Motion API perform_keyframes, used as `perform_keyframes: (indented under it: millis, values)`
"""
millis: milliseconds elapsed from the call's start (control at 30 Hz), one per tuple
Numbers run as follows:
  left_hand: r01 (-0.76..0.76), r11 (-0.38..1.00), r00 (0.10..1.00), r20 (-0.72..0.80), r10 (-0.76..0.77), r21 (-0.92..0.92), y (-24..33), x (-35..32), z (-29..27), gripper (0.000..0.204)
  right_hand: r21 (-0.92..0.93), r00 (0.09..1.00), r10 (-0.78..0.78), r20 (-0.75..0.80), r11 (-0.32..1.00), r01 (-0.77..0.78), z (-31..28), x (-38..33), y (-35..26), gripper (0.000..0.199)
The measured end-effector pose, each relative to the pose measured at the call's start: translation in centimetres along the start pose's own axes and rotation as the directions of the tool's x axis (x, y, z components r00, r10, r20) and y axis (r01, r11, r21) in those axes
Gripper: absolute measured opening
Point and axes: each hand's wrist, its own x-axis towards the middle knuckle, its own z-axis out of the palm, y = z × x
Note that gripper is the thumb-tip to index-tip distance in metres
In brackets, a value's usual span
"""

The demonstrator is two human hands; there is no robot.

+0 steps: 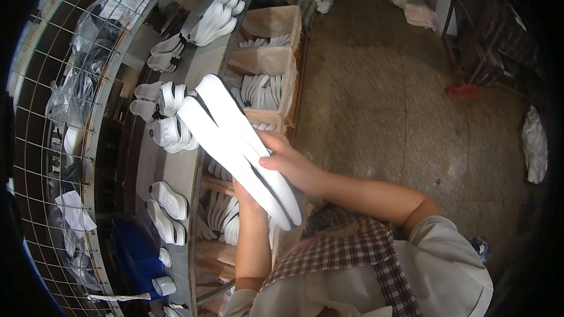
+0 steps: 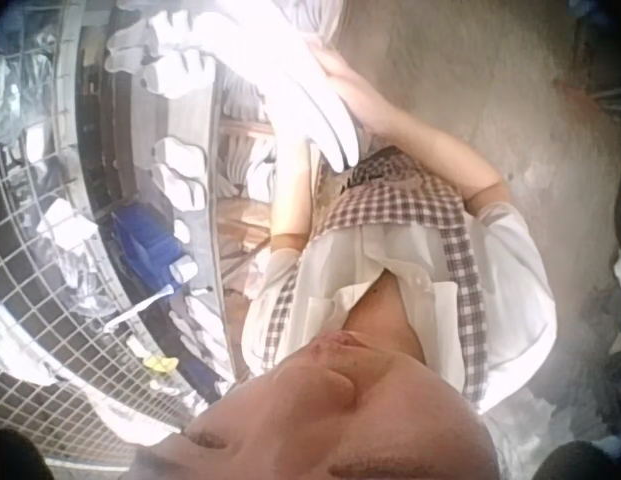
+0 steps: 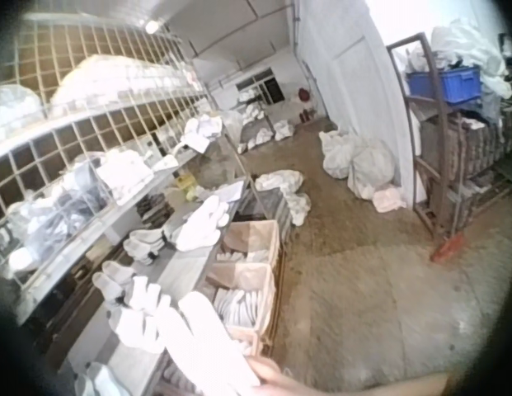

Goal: The person repeatedly picks up white slipper-style shoes from a shelf, turns them over to view the soles, and places them back. The person handles the shoes one at a time, inspecting the upper and sole surfaces before returning them to the shelf.

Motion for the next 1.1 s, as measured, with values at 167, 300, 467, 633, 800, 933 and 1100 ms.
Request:
perform_keyframes:
  millis: [167,300,467,633,800,933,1100]
  values:
    - [-0.141,0.982,0.989,0.064,0.134,0.127,0.4,0.0,-1.0,0.038,-0.063,0.995,0.002,0.101,0.998,0.005,-1.2,0.3,0.3,0.07]
    - [-0.232,0.949,0.972,0.012,0.235,0.211,0.9,-0.1,-2.5,0.059,-0.141,0.984,0.042,0.175,0.99,-0.017,-2.2,0.3,-0.4,0.078]
    - [-0.342,0.87,0.939,0.164,0.302,0.356,1.6,0.0,-4.0,0.059,-0.266,0.954,0.117,0.275,0.963,-0.042,-3.5,0.5,-1.0,0.087]
    - [-0.303,0.855,0.953,0.145,0.266,0.421,2.3,0.0,-4.3,0.048,-0.343,0.933,0.129,0.337,0.939,-0.006,-4.4,0.8,-1.1,0.086]
    - [-0.309,0.77,0.951,0.16,0.265,0.558,2.9,-0.2,-4.1,0.047,-0.363,0.92,0.108,0.377,0.931,0.04,-4.5,0.9,-1.8,0.084]
    - [-0.301,0.71,0.951,0.146,0.271,0.637,3.4,0.0,-3.6,0.041,-0.415,0.907,0.176,0.382,0.91,-0.002,-4.9,0.8,-2.2,0.085]
    - [-0.202,0.87,0.951,-0.123,0.284,0.449,3.4,0.6,-1.3,0.043,-0.565,0.908,-0.071,0.413,0.762,0.317,-5.0,1.7,-1.7,0.086]
